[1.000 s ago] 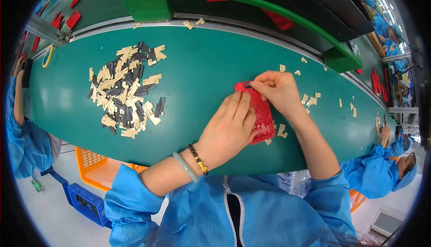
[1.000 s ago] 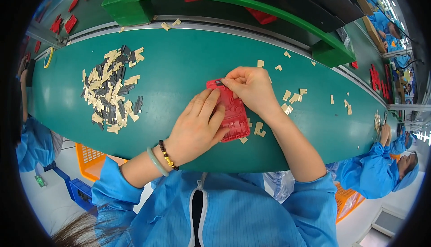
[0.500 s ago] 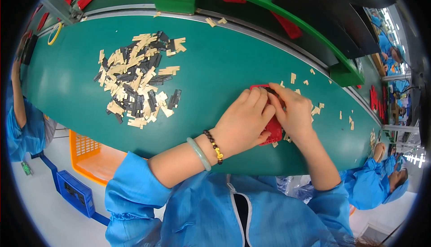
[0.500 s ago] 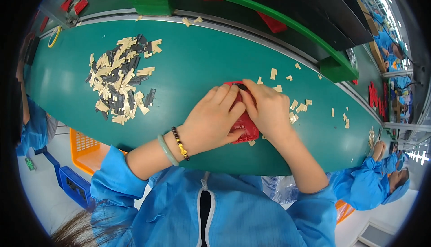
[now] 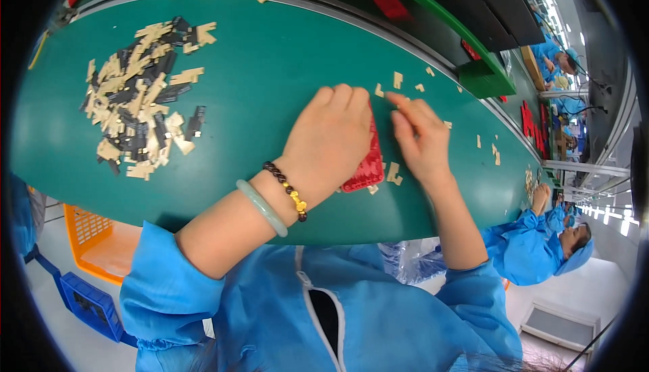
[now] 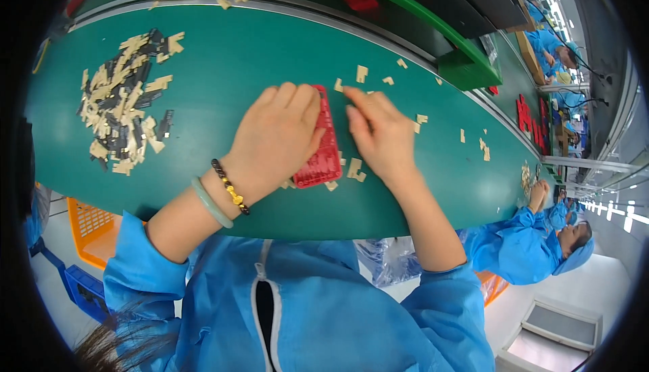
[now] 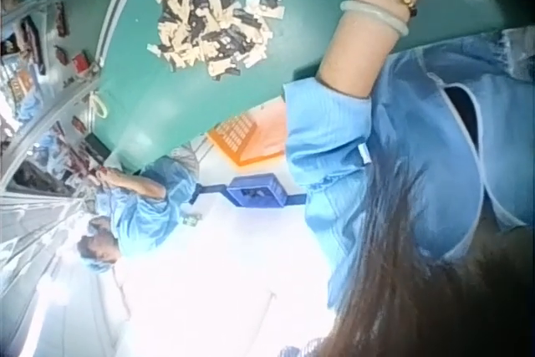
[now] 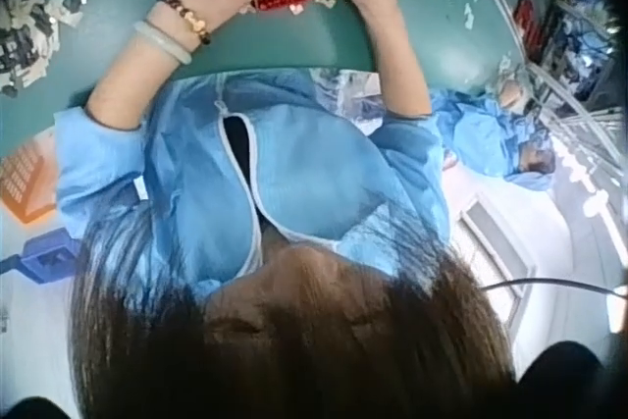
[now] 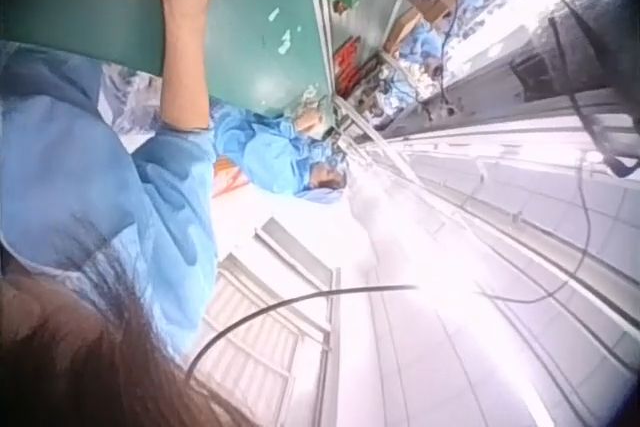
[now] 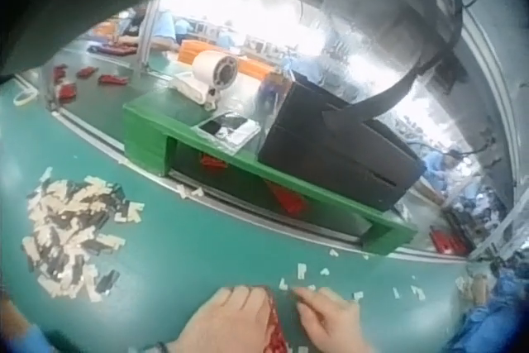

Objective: The person assembles small electronic components into a red plastic housing by hand on an electronics factory assembly line.

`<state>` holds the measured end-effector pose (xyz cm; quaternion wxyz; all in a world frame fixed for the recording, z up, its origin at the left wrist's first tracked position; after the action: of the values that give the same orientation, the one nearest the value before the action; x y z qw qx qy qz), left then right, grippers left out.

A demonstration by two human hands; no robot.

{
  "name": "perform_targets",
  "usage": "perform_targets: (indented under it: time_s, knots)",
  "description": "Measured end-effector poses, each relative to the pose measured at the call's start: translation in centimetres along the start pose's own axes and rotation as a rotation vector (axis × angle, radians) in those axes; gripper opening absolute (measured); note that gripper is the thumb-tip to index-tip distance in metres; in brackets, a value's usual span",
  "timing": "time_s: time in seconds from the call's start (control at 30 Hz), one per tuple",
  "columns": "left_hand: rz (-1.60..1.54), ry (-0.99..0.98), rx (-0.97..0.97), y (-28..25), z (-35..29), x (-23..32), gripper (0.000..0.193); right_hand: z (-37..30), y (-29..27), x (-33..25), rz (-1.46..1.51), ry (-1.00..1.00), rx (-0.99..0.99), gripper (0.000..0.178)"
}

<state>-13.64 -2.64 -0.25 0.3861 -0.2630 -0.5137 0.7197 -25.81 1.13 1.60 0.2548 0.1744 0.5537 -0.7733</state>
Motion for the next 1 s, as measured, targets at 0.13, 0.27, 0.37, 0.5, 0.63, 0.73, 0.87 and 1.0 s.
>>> perform_targets:
  time_s: [0.13, 0.27, 0.37, 0.5, 0.63, 0.73, 0.87, 1.0]
  knots:
    - [-0.052, -0.079, 0.057, -0.5, 0.9, -0.1, 0.043, -3.8, -9.1, 7.8, 0.066, 0.184, 0.364, 0.016]
    - [0.037, -0.002, 0.086, -0.4, 1.1, 0.7, 0.050, -7.7, -18.6, 20.4, -0.077, 0.403, 0.634, 0.016]
    - [0.122, -0.006, 0.033, -0.9, 0.5, 1.0, 0.053, -7.2, -23.0, 26.9, -0.292, 0.503, 0.686, 0.017]
    - [0.174, -0.022, -0.082, -0.8, 0.9, 1.3, 0.054, -4.9, -24.2, 32.6, -0.646, 0.274, 0.563, 0.031]
    - [-0.074, -0.099, -0.048, -1.3, 1.8, 1.2, 0.057, -4.6, -26.4, 37.7, -0.581, 0.344, 0.386, 0.040]
    - [-0.094, -0.134, -0.078, -1.6, 2.0, 0.6, 0.057, -2.9, -25.6, 36.4, -0.663, 0.419, 0.341, 0.026]
    - [-0.048, -0.088, -0.088, -1.3, 1.9, 0.5, 0.056, -4.6, -27.1, 33.7, -0.586, 0.271, 0.662, 0.027]
    - [0.058, -0.050, -0.085, -0.9, 1.7, 0.7, 0.062, -11.3, -29.8, 31.3, -0.182, 0.127, 1.112, 0.029]
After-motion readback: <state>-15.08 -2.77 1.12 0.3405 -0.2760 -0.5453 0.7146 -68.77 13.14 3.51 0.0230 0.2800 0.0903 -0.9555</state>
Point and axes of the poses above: each hand's wrist, its own z-axis towards the middle knuckle, its own y-axis out of the palm, x = y × z, the point moved 7 cm from there along z, towards the middle knuckle, and after that the axes turned 14 degrees about z, right-handed, at the moved point
